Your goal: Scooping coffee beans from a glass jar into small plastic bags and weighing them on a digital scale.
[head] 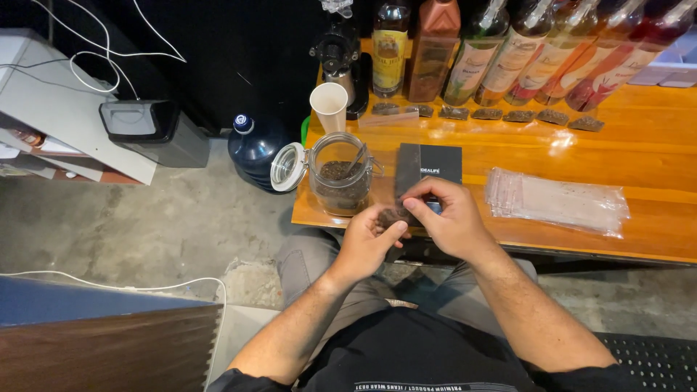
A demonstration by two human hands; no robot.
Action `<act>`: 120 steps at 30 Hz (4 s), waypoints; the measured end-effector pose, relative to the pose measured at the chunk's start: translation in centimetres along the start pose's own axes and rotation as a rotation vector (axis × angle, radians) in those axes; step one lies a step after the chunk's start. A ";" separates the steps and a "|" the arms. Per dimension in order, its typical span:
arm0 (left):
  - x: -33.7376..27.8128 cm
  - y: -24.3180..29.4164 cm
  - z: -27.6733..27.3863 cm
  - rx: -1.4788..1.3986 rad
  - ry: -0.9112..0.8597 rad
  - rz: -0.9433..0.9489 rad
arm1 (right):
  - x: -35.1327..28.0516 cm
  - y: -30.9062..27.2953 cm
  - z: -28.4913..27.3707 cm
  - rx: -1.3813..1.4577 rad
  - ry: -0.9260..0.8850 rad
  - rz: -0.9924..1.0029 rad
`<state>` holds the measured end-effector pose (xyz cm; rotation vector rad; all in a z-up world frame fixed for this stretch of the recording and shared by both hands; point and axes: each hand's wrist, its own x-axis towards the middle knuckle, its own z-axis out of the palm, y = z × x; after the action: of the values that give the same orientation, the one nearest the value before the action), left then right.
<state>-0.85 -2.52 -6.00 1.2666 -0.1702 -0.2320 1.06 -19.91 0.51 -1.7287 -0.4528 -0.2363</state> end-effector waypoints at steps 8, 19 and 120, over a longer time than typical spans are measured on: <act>0.0 -0.3 -0.1 0.061 -0.026 -0.032 | 0.3 -0.3 0.1 0.058 0.026 0.081; 0.7 -5.8 -0.7 -0.131 -0.047 -0.101 | 0.4 2.0 -1.3 0.098 -0.007 0.259; -4.3 -12.7 -6.2 1.018 -0.001 0.667 | 0.2 13.5 -9.3 0.200 0.544 0.530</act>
<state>-4.45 0.80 -19.96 2.1193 -0.7611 0.5011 7.84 -31.03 -9.52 -1.4510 0.3680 -0.2536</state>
